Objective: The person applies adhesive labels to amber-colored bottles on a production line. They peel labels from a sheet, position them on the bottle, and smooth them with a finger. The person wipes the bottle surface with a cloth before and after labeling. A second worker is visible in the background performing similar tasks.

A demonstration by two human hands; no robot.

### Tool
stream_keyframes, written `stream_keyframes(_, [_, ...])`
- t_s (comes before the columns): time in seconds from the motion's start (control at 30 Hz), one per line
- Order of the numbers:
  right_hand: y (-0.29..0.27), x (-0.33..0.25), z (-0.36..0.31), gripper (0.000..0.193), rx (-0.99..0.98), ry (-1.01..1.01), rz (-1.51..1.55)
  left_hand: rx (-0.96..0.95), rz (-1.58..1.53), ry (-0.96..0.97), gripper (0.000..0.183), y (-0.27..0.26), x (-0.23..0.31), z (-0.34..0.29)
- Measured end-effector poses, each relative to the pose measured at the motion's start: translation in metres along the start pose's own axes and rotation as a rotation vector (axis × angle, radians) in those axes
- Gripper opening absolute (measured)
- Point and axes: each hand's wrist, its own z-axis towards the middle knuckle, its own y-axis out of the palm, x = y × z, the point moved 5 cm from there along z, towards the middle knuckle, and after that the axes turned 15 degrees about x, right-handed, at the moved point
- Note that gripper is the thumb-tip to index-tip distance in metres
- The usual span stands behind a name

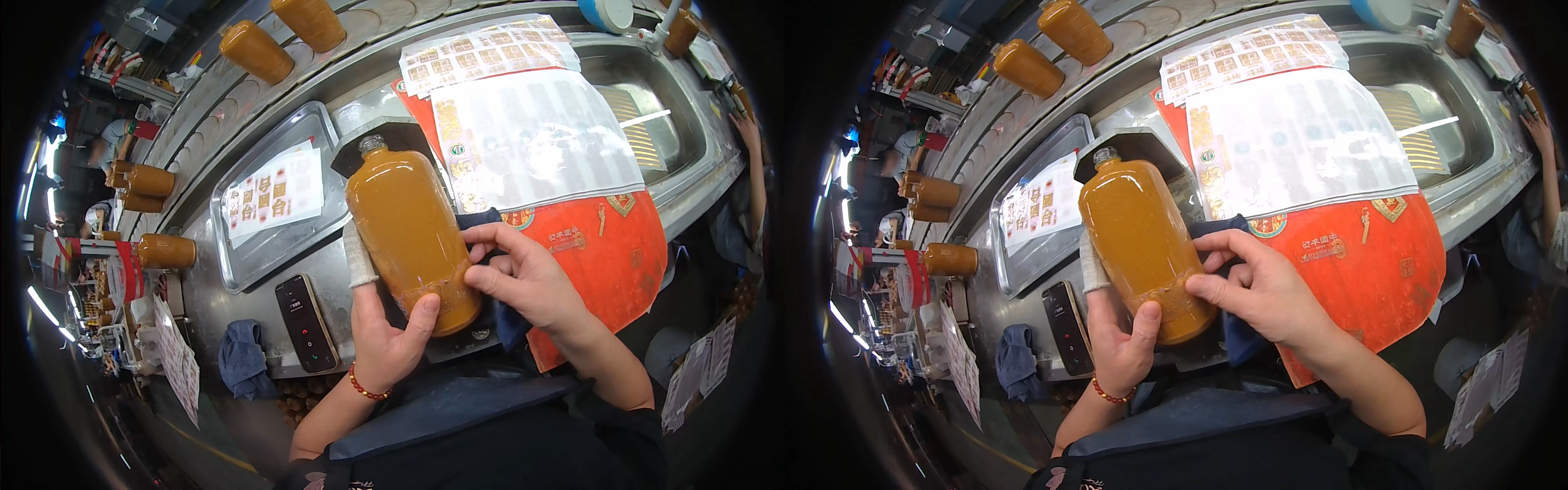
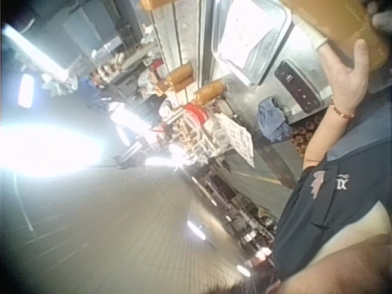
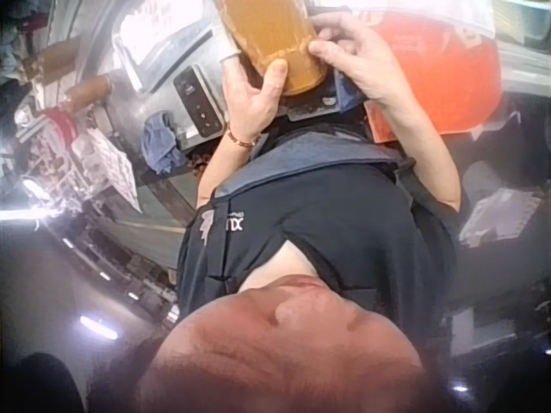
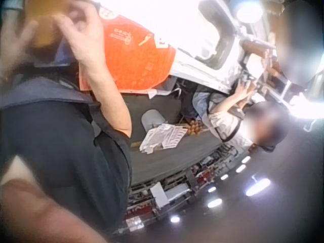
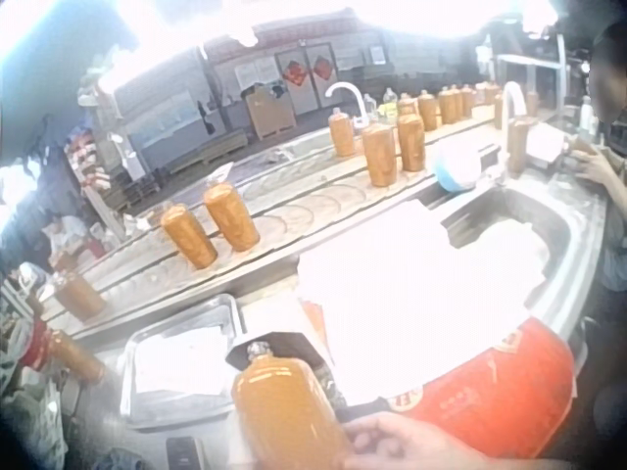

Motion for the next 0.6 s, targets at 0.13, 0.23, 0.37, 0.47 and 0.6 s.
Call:
stream_keyframes(0.13, [-0.031,-0.010,0.010,0.037,0.089,-0.135,-0.051,-0.026,-0.017,-0.047,0.083,-0.001,0.001,-0.002])
stream_keyframes(0.23, [-0.041,-0.028,0.005,0.032,0.185,-0.127,0.098,-0.012,0.214,0.134,0.088,-0.006,0.006,-0.002])
stream_keyframes(0.37, [-0.012,-0.039,-0.013,0.036,0.208,-0.203,0.014,0.026,0.213,0.144,0.095,-0.004,0.006,0.000])
stream_keyframes(0.47, [-0.007,-0.027,-0.013,0.037,0.152,-0.174,-0.073,0.059,0.155,0.118,0.098,-0.004,-0.002,-0.005])
stream_keyframes(0.6, [-0.050,-0.014,0.002,0.032,0.279,-0.132,-0.212,0.048,0.138,0.097,0.100,-0.004,-0.002,-0.005])
